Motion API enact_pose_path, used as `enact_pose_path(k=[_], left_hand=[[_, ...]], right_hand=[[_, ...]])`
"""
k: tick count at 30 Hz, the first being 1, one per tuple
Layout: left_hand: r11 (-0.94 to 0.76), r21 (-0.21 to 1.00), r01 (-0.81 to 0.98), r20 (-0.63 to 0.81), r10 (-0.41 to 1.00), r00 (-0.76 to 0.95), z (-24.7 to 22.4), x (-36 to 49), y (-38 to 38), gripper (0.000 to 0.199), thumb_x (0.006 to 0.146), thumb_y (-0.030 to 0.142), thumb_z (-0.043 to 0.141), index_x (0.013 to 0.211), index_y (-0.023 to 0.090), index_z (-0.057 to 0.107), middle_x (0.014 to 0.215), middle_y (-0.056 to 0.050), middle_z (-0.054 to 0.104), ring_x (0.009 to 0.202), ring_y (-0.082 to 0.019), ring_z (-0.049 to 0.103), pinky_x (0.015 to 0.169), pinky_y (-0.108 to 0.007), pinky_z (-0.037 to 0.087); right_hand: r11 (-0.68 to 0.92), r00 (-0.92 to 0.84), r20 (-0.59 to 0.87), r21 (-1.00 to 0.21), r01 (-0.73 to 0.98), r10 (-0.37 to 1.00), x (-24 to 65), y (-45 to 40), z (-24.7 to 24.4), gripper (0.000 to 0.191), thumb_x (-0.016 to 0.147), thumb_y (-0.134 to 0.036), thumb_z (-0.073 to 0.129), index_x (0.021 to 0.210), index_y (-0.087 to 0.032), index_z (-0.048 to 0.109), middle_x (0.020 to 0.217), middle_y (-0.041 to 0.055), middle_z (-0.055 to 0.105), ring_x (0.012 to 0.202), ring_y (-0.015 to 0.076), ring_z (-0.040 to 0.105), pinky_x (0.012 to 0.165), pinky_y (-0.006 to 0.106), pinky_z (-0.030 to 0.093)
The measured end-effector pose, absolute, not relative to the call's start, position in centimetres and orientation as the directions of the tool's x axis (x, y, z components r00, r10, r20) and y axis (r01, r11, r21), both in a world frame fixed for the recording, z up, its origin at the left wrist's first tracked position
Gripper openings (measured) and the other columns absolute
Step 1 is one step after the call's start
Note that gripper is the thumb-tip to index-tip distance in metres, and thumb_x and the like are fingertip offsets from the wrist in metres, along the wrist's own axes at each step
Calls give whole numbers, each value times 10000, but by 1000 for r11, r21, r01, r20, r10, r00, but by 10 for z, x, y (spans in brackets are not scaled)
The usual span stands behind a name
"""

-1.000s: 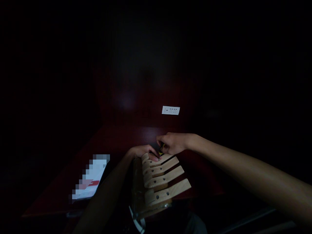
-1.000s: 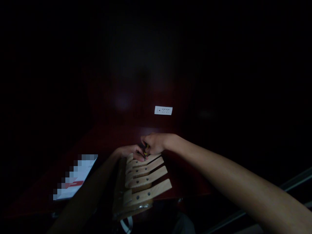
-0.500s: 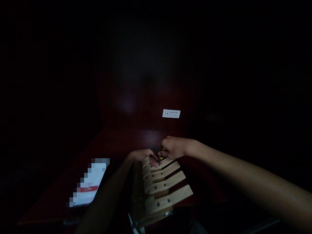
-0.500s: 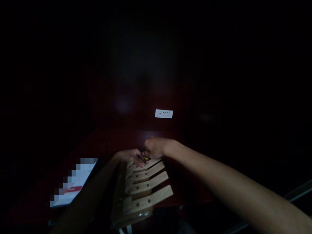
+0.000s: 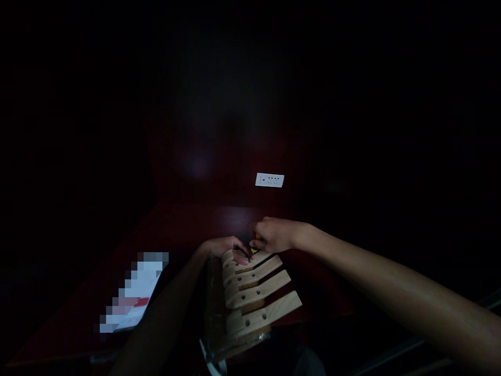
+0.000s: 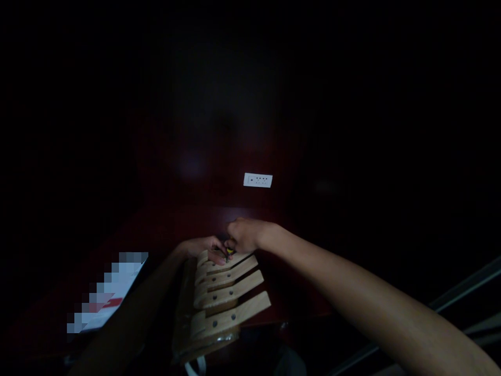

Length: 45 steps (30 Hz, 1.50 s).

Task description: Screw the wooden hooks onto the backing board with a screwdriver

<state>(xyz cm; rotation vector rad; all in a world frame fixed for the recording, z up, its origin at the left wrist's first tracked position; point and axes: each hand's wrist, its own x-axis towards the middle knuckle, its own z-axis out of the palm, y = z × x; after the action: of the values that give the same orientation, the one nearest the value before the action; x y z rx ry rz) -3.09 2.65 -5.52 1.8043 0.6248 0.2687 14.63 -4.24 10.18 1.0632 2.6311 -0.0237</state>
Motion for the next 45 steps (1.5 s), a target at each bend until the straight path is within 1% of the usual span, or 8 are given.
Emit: enact_pose_path(k=[6, 15, 21, 26, 29, 34, 40, 45], left_hand=[[-209, 934, 291, -134, 549, 825, -57, -32, 28, 418, 652, 377, 747, 1018, 180, 695, 1000, -33, 681, 905, -191, 603, 789, -252, 437], [-236, 931, 278, -116, 531, 840, -63, -31, 34, 411, 646, 369, 749, 1008, 182, 699, 1042, -32, 673, 963, -211, 593, 831, -260, 429], [-274, 911, 307, -111, 554, 825, -59, -31, 30, 406, 650, 364, 745, 1017, 196, 702, 995, -18, 691, 914, -197, 611, 824, -260, 429], [-262, 930, 258, -80, 541, 837, -61, -29, 31, 376, 649, 345, 746, 989, 187, 713, 979, -25, 698, 909, -197, 616, 821, -262, 431], [-268, 928, 259, -79, 537, 840, -62, -28, 32, 378, 650, 348, 749, 991, 189, 712, 992, -20, 695, 918, -193, 614, 832, -257, 425], [-244, 934, 259, -85, 554, 828, -57, -28, 28, 375, 644, 358, 755, 977, 190, 717, 960, -12, 701, 895, -191, 617, 820, -253, 426], [-266, 932, 246, -75, 524, 849, -64, -28, 33, 371, 652, 362, 752, 979, 189, 716, 1016, -28, 690, 930, -194, 611, 838, -253, 424], [-292, 926, 241, -56, 523, 850, -69, -30, 39, 419, 639, 395, 760, 1001, 192, 710, 1018, -41, 688, 969, -205, 601, 865, -263, 418]], right_hand=[[710, -675, -312, -4, 704, 669, 148, -46, 108, 354, 778, -271, 561, 1101, -131, 522, 897, 91, 650, 675, 156, 572, 501, 229, 354], [711, -643, -359, 92, 697, 677, 144, -40, 105, 368, 891, -379, 403, 894, -87, 627, 753, 120, 650, 603, 170, 575, 497, 261, 356], [740, -703, -288, 31, 672, 651, 144, -47, 111, 347, 823, -296, 510, 1125, -126, 541, 877, 103, 662, 675, 161, 582, 515, 237, 361], [712, -659, -296, 125, 691, 692, 145, -45, 108, 371, 889, -382, 405, 939, -88, 625, 766, 133, 653, 647, 187, 590, 526, 272, 362], [685, -635, -300, 98, 722, 712, 146, -44, 108, 385, 868, -429, 441, 990, -100, 599, 788, 122, 652, 640, 182, 586, 514, 265, 357], [742, -716, -267, -3, 671, 646, 150, -43, 106, 272, 864, -298, 471, 1071, -136, 541, 828, 82, 647, 625, 139, 557, 512, 235, 343], [716, -671, -289, 82, 693, 683, 150, -40, 104, 353, 895, -403, 406, 915, -115, 609, 738, 96, 632, 608, 154, 553, 525, 253, 342], [725, -701, -266, -11, 688, 661, 153, -42, 105, 274, 825, -258, 521, 1080, -159, 525, 852, 64, 633, 657, 133, 560, 516, 219, 336]])
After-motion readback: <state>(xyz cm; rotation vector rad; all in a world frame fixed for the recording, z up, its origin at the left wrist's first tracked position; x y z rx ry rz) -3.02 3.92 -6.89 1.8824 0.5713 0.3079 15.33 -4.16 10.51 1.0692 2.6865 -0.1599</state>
